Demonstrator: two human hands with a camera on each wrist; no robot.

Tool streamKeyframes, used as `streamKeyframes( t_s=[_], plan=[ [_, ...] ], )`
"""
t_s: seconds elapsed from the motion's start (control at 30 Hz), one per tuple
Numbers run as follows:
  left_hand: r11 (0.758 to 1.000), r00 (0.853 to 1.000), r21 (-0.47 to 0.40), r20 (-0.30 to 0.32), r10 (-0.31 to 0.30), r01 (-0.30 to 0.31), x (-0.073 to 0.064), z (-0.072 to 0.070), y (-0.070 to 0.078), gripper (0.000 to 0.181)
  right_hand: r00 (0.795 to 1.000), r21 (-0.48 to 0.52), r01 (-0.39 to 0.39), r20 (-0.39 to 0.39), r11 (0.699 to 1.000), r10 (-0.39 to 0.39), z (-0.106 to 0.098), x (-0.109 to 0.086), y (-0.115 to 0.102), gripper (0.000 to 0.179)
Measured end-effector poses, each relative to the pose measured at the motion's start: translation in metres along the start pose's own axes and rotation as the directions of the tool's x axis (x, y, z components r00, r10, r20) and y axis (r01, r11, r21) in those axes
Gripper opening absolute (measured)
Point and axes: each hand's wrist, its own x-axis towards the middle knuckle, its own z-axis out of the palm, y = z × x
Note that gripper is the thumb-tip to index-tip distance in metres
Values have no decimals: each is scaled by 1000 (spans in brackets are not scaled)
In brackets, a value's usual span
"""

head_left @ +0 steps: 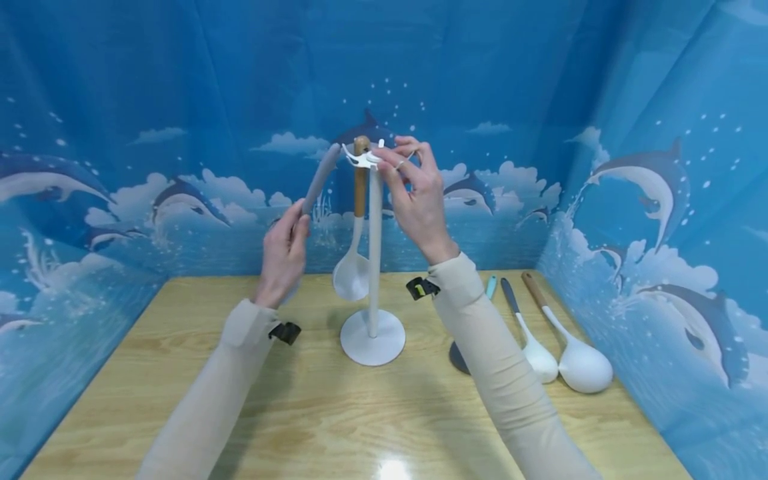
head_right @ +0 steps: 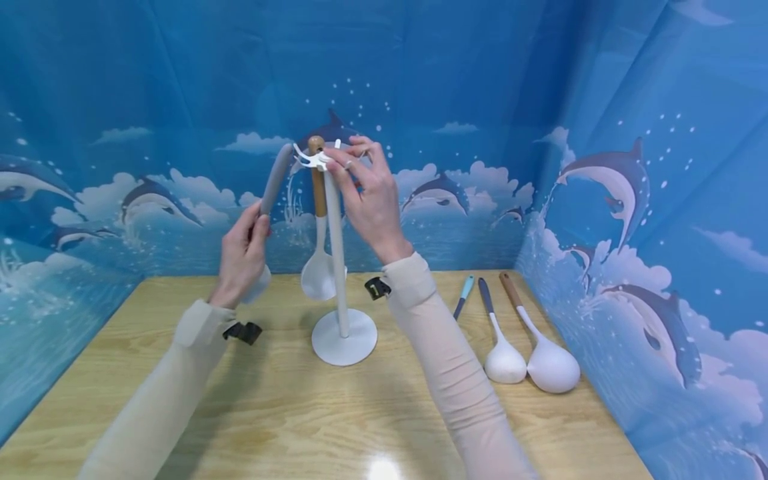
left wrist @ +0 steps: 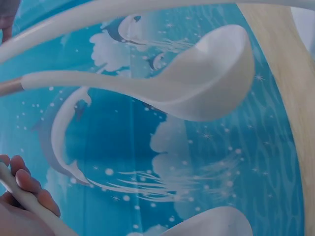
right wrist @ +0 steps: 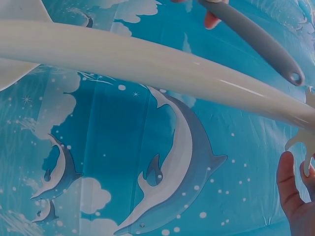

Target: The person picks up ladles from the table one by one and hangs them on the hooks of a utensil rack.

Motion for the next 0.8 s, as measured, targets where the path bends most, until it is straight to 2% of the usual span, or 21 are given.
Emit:
streamKeyframes(
  t_s=[0.2,0.4,0.8],
  plan=[
    [999,999,-28,-24,42,-43,6,2,10,37,1000,0,-3,0,1000,3,0,2,0,26],
    [999,998,-29,-50,36,-37,6,2,12,37,1000,3,-13,15,1000,13,1,1,-2,25],
    [998,994,7,-80,69,-68,7,7,16,36,1000,6,-14,10,1000,14,1,1,-2,25]
  ],
)
